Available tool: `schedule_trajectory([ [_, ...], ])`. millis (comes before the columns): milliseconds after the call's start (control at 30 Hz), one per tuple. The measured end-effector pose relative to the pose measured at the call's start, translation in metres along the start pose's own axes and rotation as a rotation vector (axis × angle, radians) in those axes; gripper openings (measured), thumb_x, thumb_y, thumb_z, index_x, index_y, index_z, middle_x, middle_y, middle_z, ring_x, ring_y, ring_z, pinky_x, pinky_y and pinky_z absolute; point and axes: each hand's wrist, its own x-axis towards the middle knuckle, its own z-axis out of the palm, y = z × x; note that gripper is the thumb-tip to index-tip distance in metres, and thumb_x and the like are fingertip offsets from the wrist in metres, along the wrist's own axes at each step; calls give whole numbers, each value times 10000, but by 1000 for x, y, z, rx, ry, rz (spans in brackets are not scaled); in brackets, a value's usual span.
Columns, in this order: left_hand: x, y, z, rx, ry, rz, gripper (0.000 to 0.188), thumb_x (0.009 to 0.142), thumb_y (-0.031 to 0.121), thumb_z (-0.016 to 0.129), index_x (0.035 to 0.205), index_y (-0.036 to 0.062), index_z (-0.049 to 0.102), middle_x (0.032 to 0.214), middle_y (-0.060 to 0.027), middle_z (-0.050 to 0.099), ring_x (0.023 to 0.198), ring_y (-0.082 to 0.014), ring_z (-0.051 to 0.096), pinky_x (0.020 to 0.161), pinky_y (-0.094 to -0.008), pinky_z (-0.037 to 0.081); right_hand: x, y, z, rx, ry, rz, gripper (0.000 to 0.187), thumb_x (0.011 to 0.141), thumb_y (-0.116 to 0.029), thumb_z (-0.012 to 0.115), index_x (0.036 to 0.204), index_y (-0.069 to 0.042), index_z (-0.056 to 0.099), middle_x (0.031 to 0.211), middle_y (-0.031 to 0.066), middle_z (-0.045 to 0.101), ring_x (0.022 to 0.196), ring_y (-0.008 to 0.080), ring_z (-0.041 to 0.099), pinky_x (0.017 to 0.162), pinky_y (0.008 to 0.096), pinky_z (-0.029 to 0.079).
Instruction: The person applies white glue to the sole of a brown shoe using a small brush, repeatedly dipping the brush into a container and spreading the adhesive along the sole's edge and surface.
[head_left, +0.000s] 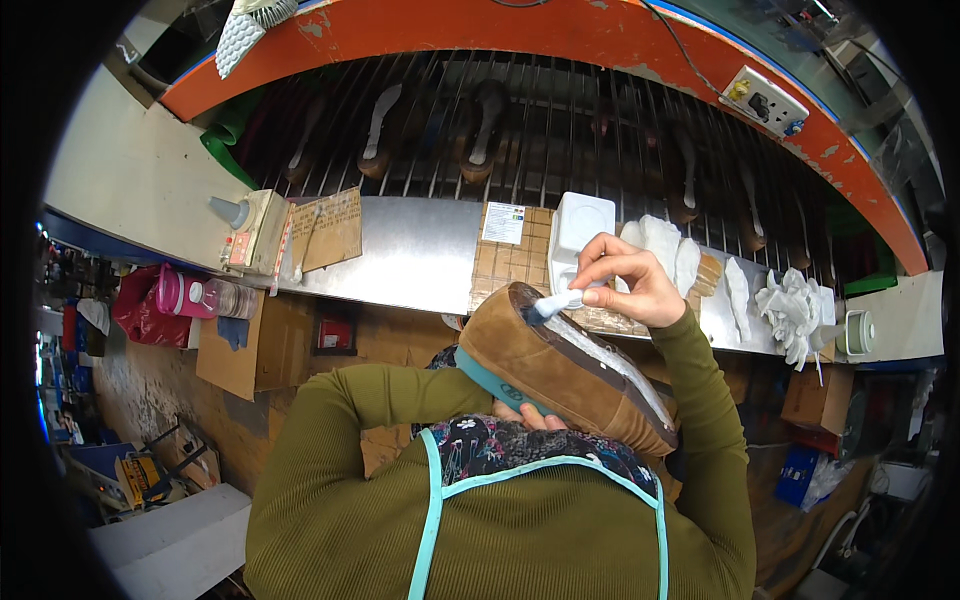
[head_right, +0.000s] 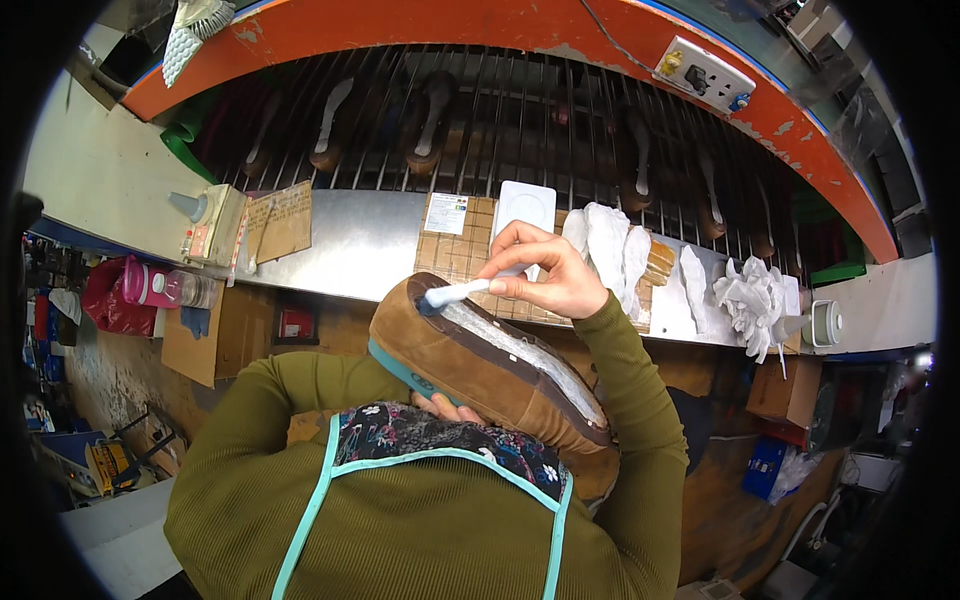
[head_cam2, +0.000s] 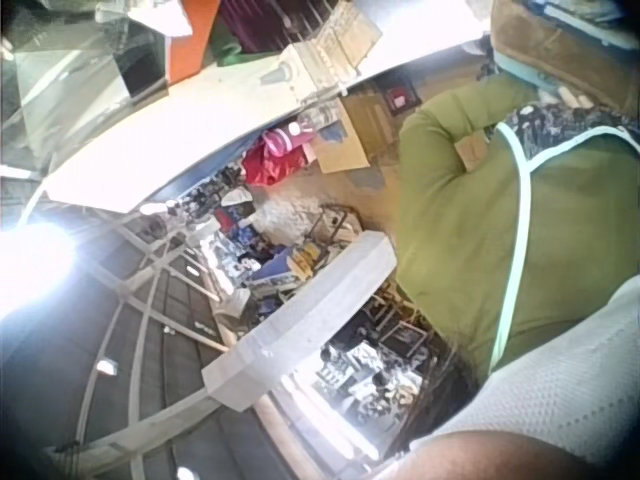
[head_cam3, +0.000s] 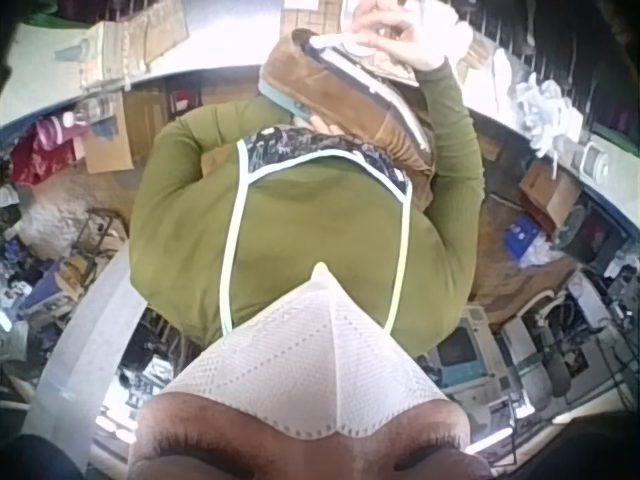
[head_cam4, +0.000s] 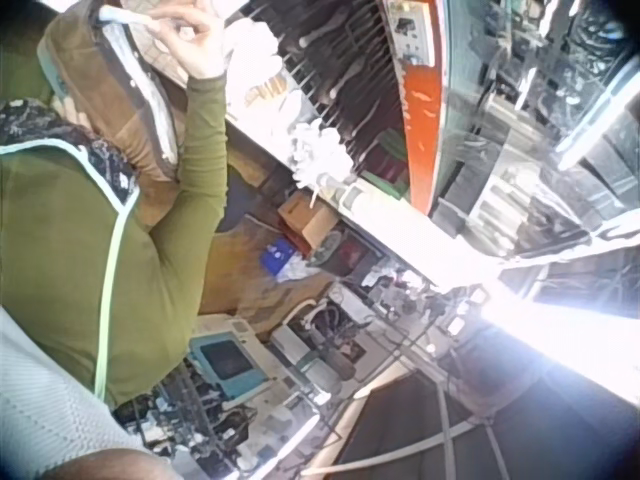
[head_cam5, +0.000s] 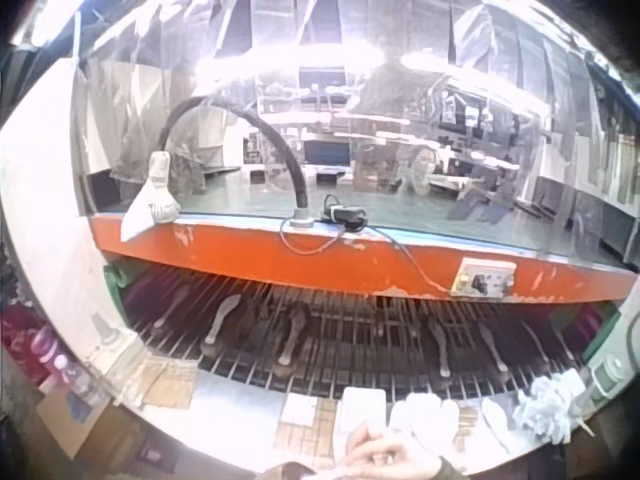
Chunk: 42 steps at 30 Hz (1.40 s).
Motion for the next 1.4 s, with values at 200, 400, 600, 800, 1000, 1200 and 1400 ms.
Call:
schedule_trajectory([
  [200, 1, -4, -1, -9, 4, 3, 841, 817, 722, 456, 1340, 64, 452, 1213, -140, 588, 1038, -201, 631, 874, -354, 554, -20, 6, -7, 41, -52, 38, 175, 770, -139, 777, 917, -51, 743, 904, 32, 583, 855, 148, 561, 760, 296, 455],
  [400, -1, -3, -4, -39, -2, -3, 866, 807, 740, 454, 1347, 63, 448, 1220, -142, 585, 1043, -202, 630, 876, -355, 555, -9, 0, 1, 46, 13, 63, 163, 775, -105, 761, 925, -44, 739, 912, 40, 581, 890, 154, 548, 792, 298, 434],
  [600, -6, -1, -21, -95, 55, 15, 890, 797, 758, 452, 1353, 63, 443, 1227, -144, 581, 1047, -204, 629, 879, -356, 555, -30, -15, -36, -277, -39, -60, 146, 771, -85, 754, 906, -36, 733, 887, 47, 587, 818, 162, 558, 704, 294, 446],
  [800, -22, 11, -72, -359, 399, 230, 915, 787, 776, 450, 1360, 63, 438, 1234, -146, 578, 1052, -205, 628, 881, -357, 555, -44, -60, -2, -590, 511, 28, 138, 745, -39, 725, 882, -55, 735, 784, 43, 596, 649, 136, 529, 622, 275, 399],
  [1000, -35, 23, -145, -576, 705, 529, 939, 778, 794, 448, 1367, 63, 433, 1241, -148, 575, 1057, -206, 626, 884, -358, 556, -44, -62, 61, -613, 483, -27, 200, 695, -82, 765, 892, -112, 747, 849, 4, 610, 664, 127, 480, 714, 286, 322],
  [1200, -40, 26, -153, -488, 876, 501, 1066, 704, 861, 446, 1410, 66, 378, 1314, -147, 523, 1142, -231, 575, 945, -340, 520, -20, -41, 70, -715, 450, -67, 196, 716, -104, 758, 908, -135, 744, 867, -9, 593, 669, 126, 478, 699, 295, 289],
  [1400, -34, 19, -147, -383, 1018, 505, 1073, 702, 867, 438, 1405, 58, 381, 1289, -129, 536, 1126, -213, 577, 928, -333, 523, 2, 5, 65, -999, 789, -202, 221, 731, -136, 774, 949, -160, 750, 879, -4, 588, 701, 117, 509, 709, 304, 267],
])
